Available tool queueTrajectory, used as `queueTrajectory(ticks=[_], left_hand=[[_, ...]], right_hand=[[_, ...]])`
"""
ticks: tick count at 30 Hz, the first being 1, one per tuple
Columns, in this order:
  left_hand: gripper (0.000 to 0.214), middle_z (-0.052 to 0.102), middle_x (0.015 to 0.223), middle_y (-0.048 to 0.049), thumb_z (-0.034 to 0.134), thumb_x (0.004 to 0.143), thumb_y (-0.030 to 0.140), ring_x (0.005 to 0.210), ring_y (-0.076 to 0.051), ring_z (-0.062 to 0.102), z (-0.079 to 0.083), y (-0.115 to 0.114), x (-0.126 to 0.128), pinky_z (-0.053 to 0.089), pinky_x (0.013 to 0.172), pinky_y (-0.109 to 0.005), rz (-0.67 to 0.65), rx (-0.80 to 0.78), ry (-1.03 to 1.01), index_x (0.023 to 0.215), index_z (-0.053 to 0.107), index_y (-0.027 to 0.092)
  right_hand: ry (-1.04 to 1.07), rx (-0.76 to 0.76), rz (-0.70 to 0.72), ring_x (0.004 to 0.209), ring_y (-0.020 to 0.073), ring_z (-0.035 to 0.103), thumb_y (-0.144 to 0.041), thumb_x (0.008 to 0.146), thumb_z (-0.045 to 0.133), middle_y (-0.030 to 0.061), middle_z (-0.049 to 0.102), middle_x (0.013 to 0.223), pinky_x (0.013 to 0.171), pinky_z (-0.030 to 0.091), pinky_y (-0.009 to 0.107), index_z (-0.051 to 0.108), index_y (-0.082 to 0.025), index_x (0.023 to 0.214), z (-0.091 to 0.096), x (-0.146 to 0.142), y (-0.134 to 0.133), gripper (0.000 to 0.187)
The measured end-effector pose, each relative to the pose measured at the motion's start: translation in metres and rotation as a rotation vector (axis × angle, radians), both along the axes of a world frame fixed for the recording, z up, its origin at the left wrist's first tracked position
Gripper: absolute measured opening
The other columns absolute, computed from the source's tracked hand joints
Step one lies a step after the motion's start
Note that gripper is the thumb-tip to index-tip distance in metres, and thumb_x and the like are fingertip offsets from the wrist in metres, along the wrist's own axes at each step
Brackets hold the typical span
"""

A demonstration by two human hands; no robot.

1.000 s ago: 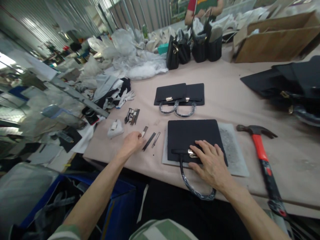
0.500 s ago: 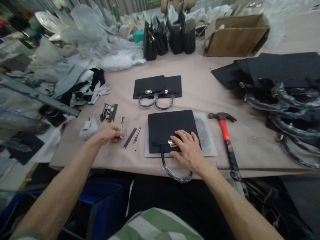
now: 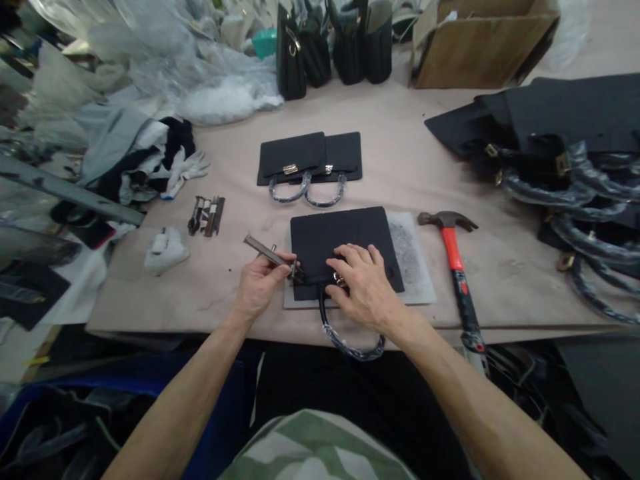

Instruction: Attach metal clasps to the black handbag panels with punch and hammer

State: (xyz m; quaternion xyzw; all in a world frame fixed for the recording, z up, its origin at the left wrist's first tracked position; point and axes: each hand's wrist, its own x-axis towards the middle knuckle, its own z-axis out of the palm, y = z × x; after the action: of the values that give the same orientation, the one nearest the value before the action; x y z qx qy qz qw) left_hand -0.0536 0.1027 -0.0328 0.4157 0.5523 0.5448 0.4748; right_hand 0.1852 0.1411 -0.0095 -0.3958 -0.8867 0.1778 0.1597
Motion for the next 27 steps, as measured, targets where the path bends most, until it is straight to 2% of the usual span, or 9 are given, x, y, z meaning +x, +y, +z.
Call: queueTrajectory(ticks=[3, 6, 10, 14, 20, 27], left_hand=[[0.028, 0.075, 0.108, -0.0091, 0.081, 0.077, 0.036, 0.093, -0.021, 0.073, -0.003, -0.004, 0.000, 0.059, 0.088, -0.035, -0.049, 0.036, 0.016, 0.095, 0.073, 0.016], [0.026, 0.074, 0.108, -0.0099, 0.080, 0.079, 0.036, 0.096, -0.022, 0.073, -0.006, -0.006, -0.001, 0.058, 0.092, -0.036, -0.050, 0.066, 0.040, 0.093, 0.072, 0.016], [0.023, 0.075, 0.107, -0.0095, 0.080, 0.081, 0.034, 0.096, -0.022, 0.074, -0.011, -0.008, -0.001, 0.059, 0.091, -0.036, -0.034, 0.094, 0.000, 0.093, 0.072, 0.016], [0.025, 0.075, 0.106, -0.0095, 0.081, 0.081, 0.035, 0.094, -0.022, 0.074, -0.016, -0.009, 0.000, 0.060, 0.089, -0.035, -0.013, 0.101, -0.059, 0.093, 0.072, 0.016], [0.015, 0.077, 0.104, -0.0089, 0.079, 0.082, 0.025, 0.097, -0.021, 0.074, -0.015, -0.008, 0.000, 0.060, 0.090, -0.031, -0.010, 0.151, 0.071, 0.094, 0.074, 0.017], [0.014, 0.078, 0.104, -0.0087, 0.077, 0.084, 0.023, 0.097, -0.020, 0.074, -0.014, -0.009, 0.002, 0.061, 0.090, -0.031, -0.024, 0.170, 0.122, 0.096, 0.075, 0.017]], right_hand=[[0.055, -0.022, 0.015, 0.127, 0.0323, 0.051, -0.027, 0.090, 0.055, 0.0113, 0.061, 0.134, 0.116, 0.024, 0.061, 0.070, -0.021, 0.114, -0.003, -0.014, 0.001, 0.029], [0.089, -0.052, -0.007, 0.125, 0.0293, 0.052, -0.020, 0.086, 0.055, 0.0085, 0.063, 0.131, 0.117, 0.024, 0.058, 0.070, -0.023, 0.107, -0.013, -0.021, 0.000, 0.025], [0.113, -0.072, -0.027, 0.127, 0.0286, 0.051, -0.016, 0.083, 0.055, 0.0085, 0.062, 0.132, 0.118, 0.023, 0.057, 0.068, -0.022, 0.109, -0.021, -0.020, 0.000, 0.029], [0.128, -0.120, -0.015, 0.127, 0.0295, 0.050, -0.013, 0.080, 0.052, 0.0083, 0.061, 0.132, 0.116, 0.024, 0.059, 0.069, -0.023, 0.106, -0.021, -0.018, 0.003, 0.032], [0.160, -0.150, -0.019, 0.125, 0.0288, 0.051, -0.010, 0.078, 0.051, 0.0080, 0.062, 0.130, 0.113, 0.027, 0.059, 0.067, -0.023, 0.101, -0.020, -0.020, 0.006, 0.031], [0.155, -0.163, -0.031, 0.126, 0.0283, 0.050, -0.010, 0.077, 0.050, 0.0074, 0.062, 0.130, 0.114, 0.026, 0.059, 0.066, -0.023, 0.103, -0.020, -0.022, 0.008, 0.034]])
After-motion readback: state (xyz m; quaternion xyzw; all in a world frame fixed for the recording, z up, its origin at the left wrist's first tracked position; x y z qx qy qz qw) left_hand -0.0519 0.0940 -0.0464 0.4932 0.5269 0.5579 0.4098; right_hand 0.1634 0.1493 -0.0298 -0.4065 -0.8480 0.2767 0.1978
